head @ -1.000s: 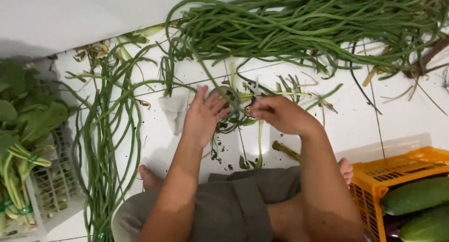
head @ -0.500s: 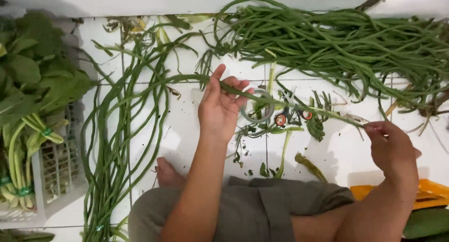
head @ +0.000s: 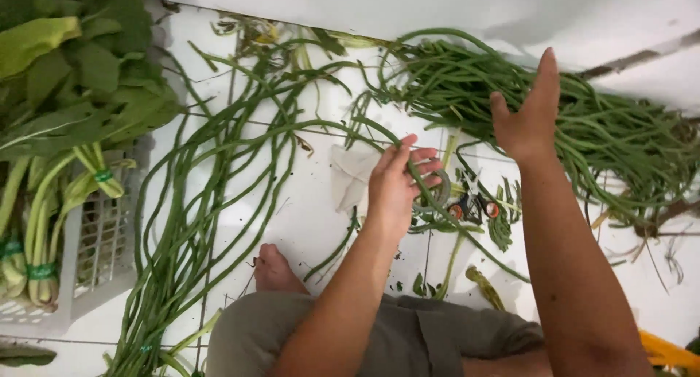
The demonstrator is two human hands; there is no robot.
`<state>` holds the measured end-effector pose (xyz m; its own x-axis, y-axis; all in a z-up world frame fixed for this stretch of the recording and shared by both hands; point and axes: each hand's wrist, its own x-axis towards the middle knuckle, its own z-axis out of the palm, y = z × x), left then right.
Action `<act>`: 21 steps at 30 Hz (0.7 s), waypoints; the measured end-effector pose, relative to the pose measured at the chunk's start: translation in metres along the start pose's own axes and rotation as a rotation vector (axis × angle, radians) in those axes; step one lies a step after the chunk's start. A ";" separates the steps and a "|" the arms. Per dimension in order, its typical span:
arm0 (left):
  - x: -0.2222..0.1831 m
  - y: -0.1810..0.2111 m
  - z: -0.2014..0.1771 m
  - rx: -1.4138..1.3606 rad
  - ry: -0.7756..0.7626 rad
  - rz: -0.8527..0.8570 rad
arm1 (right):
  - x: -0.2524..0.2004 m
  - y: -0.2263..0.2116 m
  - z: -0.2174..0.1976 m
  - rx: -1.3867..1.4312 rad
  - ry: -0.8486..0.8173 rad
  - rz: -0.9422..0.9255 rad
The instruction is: Gathering long beans into bunches and securing them with green adhesive tape using scissors.
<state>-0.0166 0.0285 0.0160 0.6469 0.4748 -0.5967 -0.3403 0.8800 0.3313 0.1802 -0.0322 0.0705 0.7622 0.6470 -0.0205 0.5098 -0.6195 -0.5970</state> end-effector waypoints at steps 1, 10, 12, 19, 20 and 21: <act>0.004 -0.001 -0.003 -0.008 0.002 0.012 | 0.004 0.006 0.005 0.000 -0.006 -0.013; 0.013 -0.009 -0.010 -0.098 0.048 -0.007 | -0.062 0.075 0.021 -0.016 0.095 -0.553; 0.012 -0.012 -0.009 -0.102 0.051 -0.003 | -0.106 0.049 0.012 0.057 0.002 -0.477; 0.021 -0.028 -0.016 -0.158 -0.071 -0.079 | -0.184 0.057 0.013 0.125 -0.183 -0.129; 0.020 -0.027 -0.014 -0.142 -0.087 -0.064 | -0.188 0.060 0.016 0.158 -0.222 -0.021; 0.019 -0.025 -0.013 -0.125 -0.104 -0.049 | -0.192 0.064 0.019 0.192 -0.261 0.088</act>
<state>-0.0049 0.0154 -0.0135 0.7295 0.4333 -0.5292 -0.3850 0.8997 0.2059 0.0585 -0.1876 0.0213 0.6596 0.7020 -0.2684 0.3433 -0.5992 -0.7233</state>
